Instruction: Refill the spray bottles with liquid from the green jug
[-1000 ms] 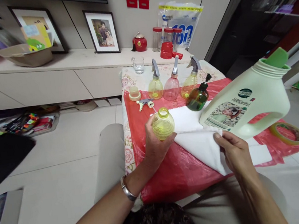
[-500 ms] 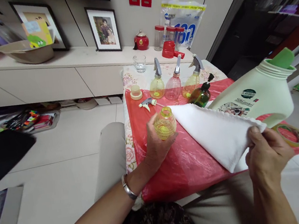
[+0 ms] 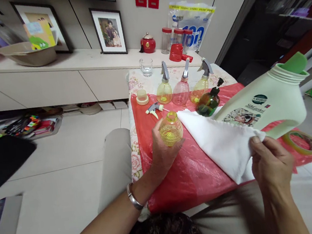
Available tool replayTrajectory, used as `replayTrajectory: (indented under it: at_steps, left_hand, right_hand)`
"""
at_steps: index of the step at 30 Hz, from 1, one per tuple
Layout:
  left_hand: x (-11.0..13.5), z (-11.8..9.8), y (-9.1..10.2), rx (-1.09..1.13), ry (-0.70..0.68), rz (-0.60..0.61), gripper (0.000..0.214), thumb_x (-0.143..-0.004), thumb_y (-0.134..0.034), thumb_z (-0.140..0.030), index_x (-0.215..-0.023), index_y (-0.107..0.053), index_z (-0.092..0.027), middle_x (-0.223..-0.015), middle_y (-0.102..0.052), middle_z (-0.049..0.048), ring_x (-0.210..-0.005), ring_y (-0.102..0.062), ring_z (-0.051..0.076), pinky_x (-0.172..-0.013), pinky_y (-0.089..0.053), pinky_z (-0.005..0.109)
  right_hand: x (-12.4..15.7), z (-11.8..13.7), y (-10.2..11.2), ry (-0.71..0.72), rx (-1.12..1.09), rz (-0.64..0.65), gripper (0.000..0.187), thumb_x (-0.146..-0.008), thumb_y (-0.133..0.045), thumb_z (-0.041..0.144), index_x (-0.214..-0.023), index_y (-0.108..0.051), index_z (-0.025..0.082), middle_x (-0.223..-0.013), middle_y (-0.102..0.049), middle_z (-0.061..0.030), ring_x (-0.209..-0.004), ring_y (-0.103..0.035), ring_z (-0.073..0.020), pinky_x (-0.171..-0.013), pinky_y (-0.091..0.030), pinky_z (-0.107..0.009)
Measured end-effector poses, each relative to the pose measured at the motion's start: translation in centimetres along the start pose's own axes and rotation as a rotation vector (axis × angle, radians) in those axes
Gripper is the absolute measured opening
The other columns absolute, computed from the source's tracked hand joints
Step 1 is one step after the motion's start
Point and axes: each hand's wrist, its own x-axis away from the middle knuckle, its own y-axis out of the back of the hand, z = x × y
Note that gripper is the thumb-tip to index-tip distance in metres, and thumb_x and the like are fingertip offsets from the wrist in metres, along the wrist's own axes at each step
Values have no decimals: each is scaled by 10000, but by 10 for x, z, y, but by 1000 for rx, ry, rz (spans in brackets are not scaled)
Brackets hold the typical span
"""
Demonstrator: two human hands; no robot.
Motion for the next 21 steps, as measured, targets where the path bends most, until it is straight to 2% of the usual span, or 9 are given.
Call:
replayTrajectory:
  at_steps: [2,3,5,8,10,11,14,18,21]
  left_hand:
    - [-1,-1,0,-3,-8,-14,830,-692,-849,-343,-1387,-402,-266,-1379,-549,106,-1240,-591,300,-1051,-502,513]
    - [-1,-2,1,-6,-11,-26,822,-690,-851,-336,-1379,-409,-271,-1371,-557,100,-1234,-596,297,-1046,-508,508]
    - [-2,-4,1,-14,-8,-47,812,-687,-850,-319,-1372,-416,-269,-1359,-568,97,-1221,-606,289,-1030,-521,486]
    - [-3,-6,2,-36,-3,-69,805,-705,-830,-319,-1384,-403,-245,-1362,-572,112,-1207,-615,276,-1012,-530,444]
    - [-5,-8,3,-47,-8,-87,798,-711,-820,-331,-1383,-401,-233,-1368,-573,122,-1213,-612,278,-1015,-525,431]
    - [-5,-8,4,-51,-13,-96,798,-706,-822,-336,-1377,-404,-227,-1368,-575,125,-1220,-608,283,-1020,-520,430]
    - [-8,-10,6,-53,-18,-109,805,-689,-827,-332,-1364,-405,-211,-1346,-590,128,-1219,-610,294,-1018,-518,429]
    - [-8,-10,7,-93,-28,-121,805,-703,-818,-326,-1378,-392,-213,-1356,-572,128,-1234,-595,290,-1031,-506,440]
    - [-5,-8,8,-148,-81,-121,823,-712,-819,-363,-1394,-381,-220,-1372,-543,130,-1259,-569,297,-1053,-489,464]
  right_hand:
    - [8,1,-1,-96,-53,130,367,-704,-847,407,-936,-723,152,-960,-661,-60,-896,-626,-178,-806,-521,-296]
    - [13,3,-2,-148,-73,237,358,-732,-832,416,-973,-734,171,-1051,-671,-78,-979,-640,-212,-862,-530,-329]
    - [24,6,-4,-219,-68,541,286,-824,-769,413,-1023,-749,209,-1237,-634,-94,-1118,-624,-240,-943,-519,-343]
    - [37,14,-13,-185,26,1012,182,-928,-671,362,-1036,-750,239,-1389,-550,-78,-1233,-573,-220,-1018,-480,-304]
    - [43,19,-21,-123,73,1209,199,-940,-664,354,-1103,-730,261,-1398,-542,-67,-1270,-547,-204,-1063,-449,-300]
    - [43,20,-25,-96,93,1265,226,-943,-663,364,-1141,-718,270,-1394,-544,-64,-1284,-535,-198,-1081,-436,-302]
    - [40,17,-33,-55,192,1282,253,-984,-598,400,-1172,-707,269,-1357,-568,-57,-1273,-537,-175,-1092,-428,-295]
    - [32,2,-40,106,390,1083,281,-1017,-517,398,-1167,-710,260,-1262,-615,-58,-1203,-567,-171,-1060,-457,-319]
    - [32,-8,-47,258,519,1057,286,-998,-532,371,-1195,-698,248,-1257,-610,-69,-1198,-558,-195,-1046,-467,-359]
